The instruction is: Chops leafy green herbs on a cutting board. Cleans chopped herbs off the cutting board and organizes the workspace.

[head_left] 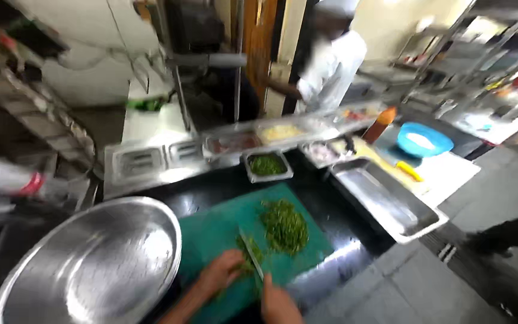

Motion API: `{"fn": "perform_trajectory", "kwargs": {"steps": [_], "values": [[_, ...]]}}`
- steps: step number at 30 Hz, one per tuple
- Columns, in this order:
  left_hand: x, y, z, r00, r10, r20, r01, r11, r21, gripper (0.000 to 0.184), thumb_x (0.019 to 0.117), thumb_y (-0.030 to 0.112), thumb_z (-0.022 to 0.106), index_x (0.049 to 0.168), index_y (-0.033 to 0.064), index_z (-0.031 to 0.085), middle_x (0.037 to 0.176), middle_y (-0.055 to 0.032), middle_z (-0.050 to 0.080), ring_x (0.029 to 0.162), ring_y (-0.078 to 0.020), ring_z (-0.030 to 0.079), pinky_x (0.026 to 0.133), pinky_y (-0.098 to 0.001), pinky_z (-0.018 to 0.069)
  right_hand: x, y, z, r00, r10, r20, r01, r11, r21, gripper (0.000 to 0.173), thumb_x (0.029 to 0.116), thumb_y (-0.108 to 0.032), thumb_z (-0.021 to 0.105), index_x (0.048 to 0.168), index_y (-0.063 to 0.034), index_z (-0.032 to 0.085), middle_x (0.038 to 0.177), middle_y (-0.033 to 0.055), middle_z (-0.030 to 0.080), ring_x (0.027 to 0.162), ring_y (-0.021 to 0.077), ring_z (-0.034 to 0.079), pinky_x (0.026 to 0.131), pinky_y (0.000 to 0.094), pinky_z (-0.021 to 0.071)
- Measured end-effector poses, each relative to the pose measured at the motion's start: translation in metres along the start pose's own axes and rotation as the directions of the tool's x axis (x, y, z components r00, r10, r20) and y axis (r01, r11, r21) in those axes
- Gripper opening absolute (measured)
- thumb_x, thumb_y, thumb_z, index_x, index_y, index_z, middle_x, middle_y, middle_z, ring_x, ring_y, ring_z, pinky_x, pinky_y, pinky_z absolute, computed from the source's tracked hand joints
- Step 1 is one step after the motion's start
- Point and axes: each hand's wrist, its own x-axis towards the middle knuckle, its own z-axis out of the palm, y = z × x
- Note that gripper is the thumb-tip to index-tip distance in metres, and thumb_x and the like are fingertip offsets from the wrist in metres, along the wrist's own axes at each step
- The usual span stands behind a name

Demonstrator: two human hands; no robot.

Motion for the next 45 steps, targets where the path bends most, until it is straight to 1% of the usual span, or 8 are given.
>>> {"fn": "perform_trajectory", "kwargs": {"steps": [4, 11, 18, 24, 29, 36, 41, 45], "values": [[-0.001, 0.005, -0.001, 0.995, 0.001, 0.103, -0.006, 0.999, 0.049, 0.027, 0.1033, 0.017, 0.058, 0.121, -0.0007, 0.069, 0.130, -0.0206, 0.066, 0.126, -0.0327, 0.062, 0.110, -0.0433, 0.0474, 0.013, -0.004, 0.003, 0.997, 0.026, 0.072, -0.024, 1.000, -0.017, 0.048, 0.1102, -0.023, 0.039, 0.156, -0.0104, 0.031, 0.115, 0.0232, 0.069, 0.105, 0.0417, 0.071, 0.087, 0.0579, 0.0569], [-0.021, 0.010, 0.039, 0.985, 0.127, -0.117, -0.093, 0.961, 0.262, 0.020, 0.0947, 0.008, 0.066, 0.112, 0.0009, 0.074, 0.121, -0.0164, 0.070, 0.119, -0.0314, 0.067, 0.100, -0.0430, 0.0557, 0.017, 0.003, 0.001, 0.994, -0.009, 0.106, 0.009, 1.000, -0.001, 0.045, 0.1110, -0.025, 0.038, 0.152, -0.0090, 0.033, 0.113, 0.0222, 0.069, 0.105, 0.0397, 0.070, 0.089, 0.0560, 0.0562], [-0.026, 0.022, 0.068, 0.961, 0.094, -0.261, 0.020, 0.916, 0.402, 0.045, 0.0956, 0.048, 0.063, 0.103, 0.0055, 0.074, 0.117, -0.0155, 0.071, 0.117, -0.0317, 0.067, 0.098, -0.0457, 0.0567, 0.019, 0.003, 0.000, 0.993, -0.028, 0.119, 0.031, 0.999, -0.022, 0.039, 0.1109, -0.025, 0.037, 0.147, -0.0092, 0.038, 0.112, 0.0205, 0.069, 0.107, 0.0379, 0.070, 0.090, 0.0542, 0.0556], [-0.023, 0.013, 0.059, 0.961, 0.123, -0.249, -0.038, 0.946, 0.322, 0.015, 0.0941, 0.014, 0.067, 0.103, 0.0034, 0.075, 0.116, -0.0153, 0.071, 0.115, -0.0311, 0.068, 0.098, -0.0421, 0.0572, 0.018, 0.000, -0.001, 0.991, -0.016, 0.133, 0.022, 0.999, -0.044, 0.040, 0.1117, -0.024, 0.036, 0.149, -0.0093, 0.036, 0.116, 0.0215, 0.067, 0.108, 0.0383, 0.070, 0.090, 0.0539, 0.0557], [-0.007, -0.005, 0.029, 0.974, 0.135, -0.185, -0.107, 0.983, 0.151, 0.010, 0.0897, 0.015, 0.076, 0.096, 0.0064, 0.076, 0.107, -0.0097, 0.073, 0.106, -0.0251, 0.070, 0.095, -0.0418, 0.0576, 0.021, 0.004, -0.003, 0.989, -0.024, 0.148, 0.024, 1.000, 0.004, 0.041, 0.1123, -0.026, 0.035, 0.150, -0.0095, 0.036, 0.116, 0.0216, 0.068, 0.109, 0.0381, 0.069, 0.092, 0.0546, 0.0544], [0.009, -0.032, 0.009, 0.978, 0.189, -0.088, -0.168, 0.964, 0.206, 0.019, 0.0923, 0.038, 0.072, 0.098, 0.0216, 0.078, 0.113, 0.0050, 0.074, 0.142, -0.0262, 0.049, 0.118, -0.0745, 0.0091, 0.022, 0.009, -0.003, 0.989, -0.039, 0.146, 0.033, 0.999, 0.041, 0.042, 0.1122, -0.027, 0.035, 0.151, -0.0100, 0.035, 0.114, 0.0220, 0.068, 0.109, 0.0383, 0.069, 0.091, 0.0547, 0.0546], [0.018, -0.041, 0.001, 0.986, 0.167, 0.026, -0.166, 0.986, -0.031, 0.022, 0.0919, 0.029, 0.076, 0.101, 0.0088, 0.076, 0.118, -0.0095, 0.070, 0.134, -0.0269, 0.056, 0.118, -0.0548, 0.0366, 0.021, 0.007, -0.002, 0.989, -0.034, 0.143, 0.028, 0.999, 0.041, 0.043, 0.1119, -0.026, 0.035, 0.152, -0.0103, 0.033, 0.113, 0.0226, 0.068, 0.108, 0.0392, 0.070, 0.091, 0.0559, 0.0553], [0.007, -0.030, 0.007, 0.995, 0.083, -0.064, -0.087, 0.993, -0.076, 0.020, 0.0912, 0.025, 0.077, 0.101, 0.0077, 0.076, 0.113, -0.0077, 0.068, 0.105, -0.0150, 0.066, 0.092, -0.0317, 0.0575, 0.019, 0.004, -0.002, 0.991, -0.017, 0.134, 0.013, 0.999, 0.032, 0.045, 0.1117, -0.026, 0.035, 0.153, -0.0106, 0.031, 0.113, 0.0224, 0.068, 0.106, 0.0393, 0.070, 0.089, 0.0558, 0.0560]]}}
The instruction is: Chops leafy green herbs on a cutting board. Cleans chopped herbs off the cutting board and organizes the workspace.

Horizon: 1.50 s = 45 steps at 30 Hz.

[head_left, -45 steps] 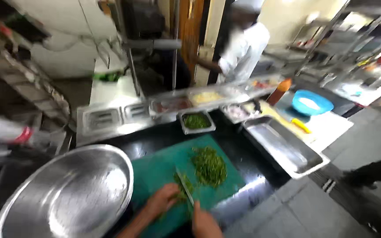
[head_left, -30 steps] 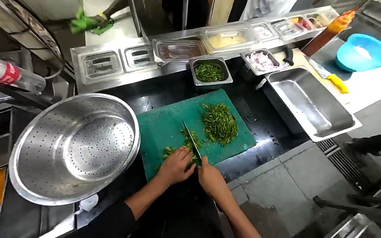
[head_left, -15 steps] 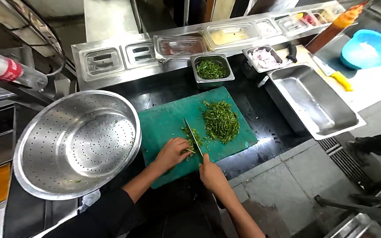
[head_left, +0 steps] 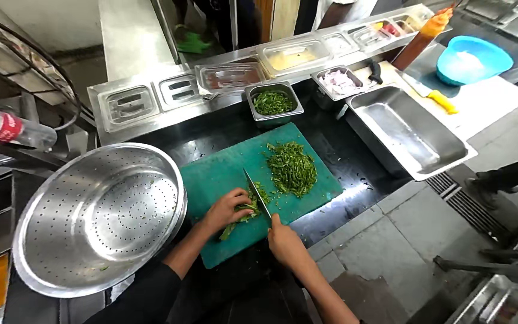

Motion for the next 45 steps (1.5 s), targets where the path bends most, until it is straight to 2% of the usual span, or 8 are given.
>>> {"fn": "perform_trajectory", "kwargs": {"steps": [5, 8, 20, 25, 30, 34, 39, 45], "values": [[-0.010, 0.004, 0.012, 0.992, 0.021, -0.121, -0.015, 0.999, 0.050, 0.014, 0.0879, 0.021, 0.080, 0.095, 0.0088, 0.077, 0.118, -0.0114, 0.064, 0.105, -0.0172, 0.066, 0.091, -0.0319, 0.0582, -0.003, -0.004, 0.002, 1.000, 0.001, -0.007, -0.001, 0.999, -0.032, 0.042, 0.1117, -0.025, 0.035, 0.151, -0.0096, 0.034, 0.116, 0.0221, 0.068, 0.109, 0.0393, 0.069, 0.091, 0.0546, 0.0553], [-0.012, 0.002, 0.016, 0.986, 0.092, -0.141, -0.078, 0.992, 0.100, 0.013, 0.0881, 0.019, 0.079, 0.096, 0.0080, 0.077, 0.113, -0.0111, 0.067, 0.108, -0.0191, 0.066, 0.095, -0.0320, 0.0564, -0.006, -0.004, -0.002, 1.000, 0.003, 0.003, -0.002, 0.999, -0.042, 0.041, 0.1116, -0.024, 0.035, 0.150, -0.0092, 0.036, 0.117, 0.0220, 0.068, 0.111, 0.0393, 0.069, 0.092, 0.0546, 0.0549], [0.007, -0.001, -0.001, 0.967, 0.243, 0.075, -0.250, 0.963, 0.101, 0.010, 0.0903, 0.016, 0.074, 0.093, 0.0069, 0.077, 0.106, -0.0076, 0.072, 0.107, -0.0194, 0.067, 0.098, -0.0324, 0.0540, -0.057, -0.023, -0.014, 0.999, 0.045, 0.006, -0.044, 0.993, -0.111, 0.038, 0.1105, -0.017, 0.035, 0.147, -0.0085, 0.040, 0.125, 0.0213, 0.065, 0.109, 0.0383, 0.070, 0.088, 0.0522, 0.0567], [0.003, -0.003, 0.002, 0.971, 0.238, 0.031, -0.239, 0.967, 0.089, 0.011, 0.0885, 0.016, 0.076, 0.093, 0.0061, 0.077, 0.108, -0.0092, 0.072, 0.110, -0.0198, 0.067, 0.101, -0.0315, 0.0529, -0.015, -0.024, 0.000, 0.999, 0.017, -0.030, -0.020, 0.996, -0.090, 0.040, 0.1066, -0.010, 0.041, 0.146, -0.0087, 0.039, 0.119, 0.0205, 0.066, 0.110, 0.0384, 0.069, 0.088, 0.0533, 0.0561], [0.000, -0.007, 0.005, 0.968, 0.250, -0.003, -0.250, 0.967, 0.058, 0.010, 0.0881, 0.016, 0.076, 0.092, 0.0065, 0.077, 0.105, -0.0092, 0.072, 0.107, -0.0198, 0.068, 0.098, -0.0321, 0.0541, -0.043, -0.026, -0.018, 0.999, 0.021, 0.031, -0.017, 0.994, -0.107, 0.039, 0.1101, -0.017, 0.036, 0.148, -0.0086, 0.039, 0.119, 0.0210, 0.067, 0.110, 0.0393, 0.069, 0.089, 0.0547, 0.0555], [-0.001, -0.005, 0.004, 0.971, 0.238, -0.004, -0.238, 0.971, 0.036, 0.010, 0.0886, 0.015, 0.076, 0.094, 0.0065, 0.077, 0.108, -0.0087, 0.072, 0.110, -0.0187, 0.067, 0.101, -0.0310, 0.0531, -0.016, -0.026, 0.001, 1.000, 0.026, -0.003, -0.026, 0.996, -0.085, 0.038, 0.1072, -0.011, 0.040, 0.145, -0.0084, 0.039, 0.119, 0.0204, 0.067, 0.111, 0.0380, 0.069, 0.089, 0.0537, 0.0557], [-0.003, -0.007, 0.003, 0.969, 0.245, -0.013, -0.244, 0.969, 0.032, 0.010, 0.0894, 0.015, 0.074, 0.094, 0.0064, 0.077, 0.107, -0.0087, 0.072, 0.108, -0.0186, 0.066, 0.100, -0.0301, 0.0528, -0.042, -0.026, -0.013, 0.999, 0.019, 0.046, -0.015, 0.997, -0.081, 0.038, 0.1107, -0.019, 0.037, 0.147, -0.0092, 0.038, 0.116, 0.0204, 0.068, 0.110, 0.0384, 0.070, 0.089, 0.0542, 0.0558], [-0.007, -0.008, 0.006, 0.969, 0.238, -0.061, -0.236, 0.971, 0.038, 0.009, 0.0873, 0.012, 0.075, 0.093, 0.0062, 0.078, 0.107, -0.0096, 0.072, 0.110, -0.0182, 0.067, 0.101, -0.0287, 0.0527, -0.025, -0.029, -0.001, 0.999, 0.029, 0.029, -0.027, 0.997, -0.066, 0.038, 0.1085, -0.014, 0.039, 0.146, -0.0091, 0.038, 0.117, 0.0201, 0.068, 0.111, 0.0374, 0.069, 0.090, 0.0535, 0.0554]]}}
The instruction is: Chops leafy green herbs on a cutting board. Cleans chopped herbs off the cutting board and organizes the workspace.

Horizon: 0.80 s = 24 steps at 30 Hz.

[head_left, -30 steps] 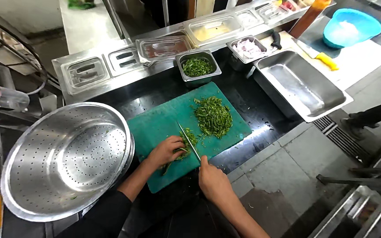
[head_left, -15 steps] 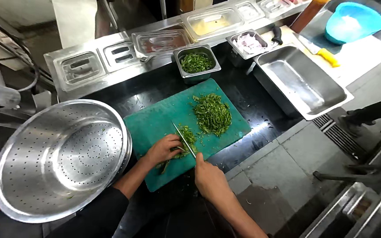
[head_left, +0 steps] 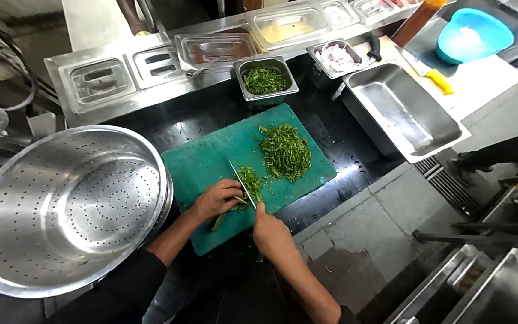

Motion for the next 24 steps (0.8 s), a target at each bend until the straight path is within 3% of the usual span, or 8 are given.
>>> {"fn": "perform_trajectory", "kwargs": {"steps": [3, 6, 9, 12, 15, 17, 20, 24], "values": [[-0.001, -0.003, -0.002, 1.000, -0.026, -0.014, 0.025, 0.998, -0.052, 0.008, 0.0856, 0.010, 0.076, 0.092, 0.0054, 0.078, 0.107, -0.0100, 0.072, 0.109, -0.0174, 0.067, 0.101, -0.0285, 0.0526, -0.016, 0.004, -0.008, 0.999, -0.022, 0.040, 0.021, 0.999, 0.024, 0.037, 0.1114, -0.022, 0.036, 0.146, -0.0091, 0.038, 0.115, 0.0202, 0.068, 0.109, 0.0377, 0.070, 0.089, 0.0539, 0.0555], [0.000, -0.005, -0.002, 0.999, -0.044, -0.005, 0.043, 0.994, -0.102, 0.007, 0.0863, 0.010, 0.076, 0.092, 0.0059, 0.078, 0.108, -0.0088, 0.071, 0.112, -0.0155, 0.066, 0.101, -0.0270, 0.0520, 0.005, 0.005, 0.008, 1.000, -0.021, 0.011, 0.020, 0.998, 0.057, 0.036, 0.1104, -0.017, 0.037, 0.145, -0.0087, 0.038, 0.116, 0.0204, 0.068, 0.110, 0.0371, 0.070, 0.090, 0.0532, 0.0557], [-0.004, 0.003, 0.000, 0.998, -0.062, -0.005, 0.062, 0.998, -0.023, 0.009, 0.0866, 0.010, 0.076, 0.094, 0.0057, 0.077, 0.109, -0.0106, 0.071, 0.111, -0.0190, 0.067, 0.101, -0.0303, 0.0534, 0.014, 0.002, 0.014, 1.000, -0.007, -0.007, 0.007, 0.999, 0.044, 0.036, 0.1098, -0.016, 0.038, 0.145, -0.0102, 0.036, 0.113, 0.0197, 0.068, 0.109, 0.0371, 0.070, 0.089, 0.0525, 0.0559], [-0.008, 0.024, 0.001, 0.987, -0.153, 0.045, 0.142, 0.974, 0.178, 0.021, 0.0938, 0.020, 0.073, 0.106, 0.0029, 0.075, 0.119, -0.0172, 0.069, 0.116, -0.0304, 0.067, 0.099, -0.0438, 0.0557, 0.013, 0.002, 0.010, 1.000, -0.013, 0.002, 0.012, 0.999, 0.048, 0.038, 0.1092, -0.015, 0.039, 0.147, -0.0105, 0.036, 0.116, 0.0200, 0.068, 0.110, 0.0377, 0.070, 0.090, 0.0536, 0.0559], [-0.020, 0.045, 0.005, 0.965, -0.242, 0.105, 0.203, 0.936, 0.288, 0.043, 0.1033, 0.040, 0.054, 0.122, 0.0051, 0.070, 0.135, -0.0187, 0.062, 0.130, -0.0342, 0.059, 0.105, -0.0498, 0.0514, 0.014, 0.003, 0.011, 1.000, -0.019, 0.000, 0.019, 0.999, 0.042, 0.038, 0.1091, -0.015, 0.038, 0.146, -0.0102, 0.036, 0.117, 0.0201, 0.068, 0.111, 0.0378, 0.069, 0.090, 0.0536, 0.0556], [-0.030, 0.047, 0.014, 0.975, -0.222, 0.033, 0.202, 0.932, 0.300, 0.039, 0.1049, 0.033, 0.049, 0.123, 0.0077, 0.072, 0.134, -0.0172, 0.063, 0.131, -0.0334, 0.058, 0.107, -0.0487, 0.0499, 0.014, 0.003, 0.012, 1.000, -0.015, 0.000, 0.015, 0.999, 0.035, 0.037, 0.1095, -0.015, 0.037, 0.146, -0.0105, 0.036, 0.117, 0.0194, 0.068, 0.111, 0.0368, 0.069, 0.090, 0.0527, 0.0559], [-0.035, 0.042, 0.026, 0.976, -0.169, -0.139, 0.200, 0.946, 0.256, 0.023, 0.0994, 0.014, 0.061, 0.114, 0.0068, 0.076, 0.124, -0.0157, 0.068, 0.123, -0.0307, 0.064, 0.103, -0.0438, 0.0544, 0.013, 0.002, 0.013, 1.000, -0.010, 0.002, 0.010, 1.000, 0.029, 0.037, 0.1098, -0.016, 0.037, 0.147, -0.0104, 0.036, 0.118, 0.0198, 0.067, 0.111, 0.0368, 0.069, 0.090, 0.0524, 0.0557], [-0.031, 0.042, 0.028, 0.937, -0.199, -0.288, 0.263, 0.943, 0.205, 0.024, 0.0941, 0.017, 0.071, 0.110, -0.0006, 0.067, 0.115, -0.0181, 0.069, 0.105, -0.0264, 0.071, 0.090, -0.0375, 0.0599, 0.013, 0.002, 0.013, 1.000, -0.007, 0.002, 0.007, 1.000, 0.019, 0.036, 0.1099, -0.016, 0.037, 0.146, -0.0097, 0.037, 0.119, 0.0200, 0.067, 0.111, 0.0371, 0.069, 0.091, 0.0525, 0.0556]]}}
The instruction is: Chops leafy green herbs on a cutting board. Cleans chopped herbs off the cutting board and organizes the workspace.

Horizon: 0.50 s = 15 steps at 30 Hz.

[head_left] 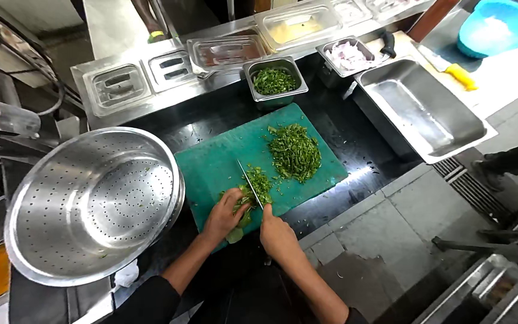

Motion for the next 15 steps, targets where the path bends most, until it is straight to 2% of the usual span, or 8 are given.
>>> {"fn": "perform_trajectory", "kwargs": {"steps": [3, 7, 11, 15], "values": [[0.002, -0.006, -0.002, 0.997, 0.071, 0.029, -0.071, 0.997, -0.015, 0.019, 0.0956, 0.020, 0.069, 0.102, 0.0018, 0.072, 0.109, -0.0141, 0.071, 0.107, -0.0228, 0.070, 0.095, -0.0337, 0.0579, 0.000, 0.000, 0.002, 1.000, -0.001, -0.008, 0.001, 1.000, -0.005, 0.035, 0.1102, -0.016, 0.037, 0.145, -0.0097, 0.037, 0.118, 0.0194, 0.067, 0.111, 0.0365, 0.069, 0.090, 0.0520, 0.0556], [-0.001, -0.006, -0.004, 0.982, 0.149, 0.114, -0.156, 0.986, 0.052, 0.030, 0.0949, 0.038, 0.069, 0.100, 0.0084, 0.073, 0.108, -0.0092, 0.071, 0.114, -0.0228, 0.066, 0.100, -0.0367, 0.0550, 0.001, 0.001, 0.002, 1.000, -0.002, -0.008, 0.002, 1.000, -0.010, 0.035, 0.1104, -0.017, 0.036, 0.144, -0.0103, 0.038, 0.117, 0.0190, 0.068, 0.111, 0.0361, 0.070, 0.090, 0.0521, 0.0559], [0.002, -0.009, -0.005, 0.976, 0.166, 0.140, -0.176, 0.982, 0.063, 0.018, 0.0909, 0.024, 0.071, 0.099, 0.0088, 0.074, 0.108, -0.0079, 0.071, 0.112, -0.0219, 0.067, 0.099, -0.0336, 0.0553, 0.002, 0.001, 0.002, 1.000, -0.013, -0.013, 0.013, 1.000, -0.014, 0.035, 0.1104, -0.018, 0.036, 0.145, -0.0097, 0.038, 0.117, 0.0193, 0.068, 0.111, 0.0361, 0.069, 0.091, 0.0513, 0.0556], [0.022, -0.015, -0.012, 0.947, 0.198, 0.252, -0.198, 0.980, -0.027, 0.014, 0.0847, 0.018, 0.075, 0.095, 0.0078, 0.075, 0.104, -0.0083, 0.073, 0.109, -0.0230, 0.069, 0.098, -0.0356, 0.0552, -0.005, 0.004, -0.005, 1.000, -0.019, -0.008, 0.019, 0.998, -0.064, 0.038, 0.1108, -0.019, 0.036, 0.147, -0.0096, 0.038, 0.117, 0.0199, 0.068, 0.112, 0.0368, 0.069, 0.092, 0.0521, 0.0549]]}}
